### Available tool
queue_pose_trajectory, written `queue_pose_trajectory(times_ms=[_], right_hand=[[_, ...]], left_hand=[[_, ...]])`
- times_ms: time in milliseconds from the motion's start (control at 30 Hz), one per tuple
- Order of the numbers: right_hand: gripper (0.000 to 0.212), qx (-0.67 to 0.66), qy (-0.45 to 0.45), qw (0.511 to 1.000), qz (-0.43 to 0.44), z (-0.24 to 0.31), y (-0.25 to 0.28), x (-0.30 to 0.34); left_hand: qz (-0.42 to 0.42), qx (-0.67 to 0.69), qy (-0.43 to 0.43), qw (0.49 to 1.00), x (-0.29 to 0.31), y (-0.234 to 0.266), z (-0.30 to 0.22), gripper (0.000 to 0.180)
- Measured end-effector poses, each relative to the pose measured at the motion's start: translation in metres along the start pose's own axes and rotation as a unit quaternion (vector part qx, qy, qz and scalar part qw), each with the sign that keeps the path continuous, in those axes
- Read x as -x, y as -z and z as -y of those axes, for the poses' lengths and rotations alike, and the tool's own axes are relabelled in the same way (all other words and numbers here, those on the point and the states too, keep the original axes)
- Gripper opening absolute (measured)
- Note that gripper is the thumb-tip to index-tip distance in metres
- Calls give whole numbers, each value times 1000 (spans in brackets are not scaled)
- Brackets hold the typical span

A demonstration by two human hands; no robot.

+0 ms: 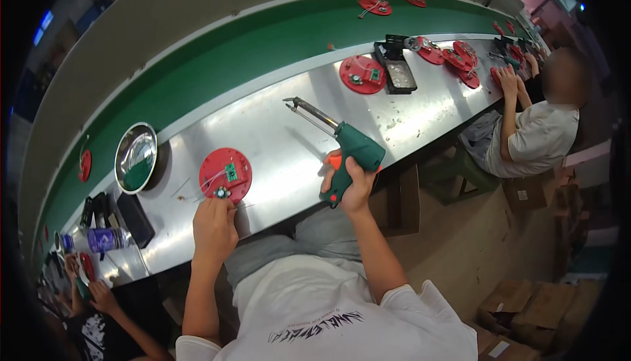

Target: Soldering electrical wires to printed circuit boards at an assembly line station.

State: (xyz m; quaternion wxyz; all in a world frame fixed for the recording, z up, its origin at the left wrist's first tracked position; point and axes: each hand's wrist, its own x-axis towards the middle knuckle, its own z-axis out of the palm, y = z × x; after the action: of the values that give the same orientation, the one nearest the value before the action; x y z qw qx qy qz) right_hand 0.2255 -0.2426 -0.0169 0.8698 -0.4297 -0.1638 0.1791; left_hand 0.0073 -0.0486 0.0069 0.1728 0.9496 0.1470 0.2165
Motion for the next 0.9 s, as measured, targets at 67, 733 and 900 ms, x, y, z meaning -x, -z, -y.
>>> queue_pose_trajectory(times_ms=[67, 733, 900], right_hand=[[32, 7, 15, 1000, 2, 1, 8, -4], [38, -15, 160, 931, -328, 20, 71, -73], [35, 23, 127, 916, -379, 23, 63, -79]], left_hand=[[46, -30, 4, 998, -19, -8, 11, 12], [-18, 126, -150, 981, -567, -289, -65, 23], [21, -33, -352, 935, -627, -359, -85, 13]])
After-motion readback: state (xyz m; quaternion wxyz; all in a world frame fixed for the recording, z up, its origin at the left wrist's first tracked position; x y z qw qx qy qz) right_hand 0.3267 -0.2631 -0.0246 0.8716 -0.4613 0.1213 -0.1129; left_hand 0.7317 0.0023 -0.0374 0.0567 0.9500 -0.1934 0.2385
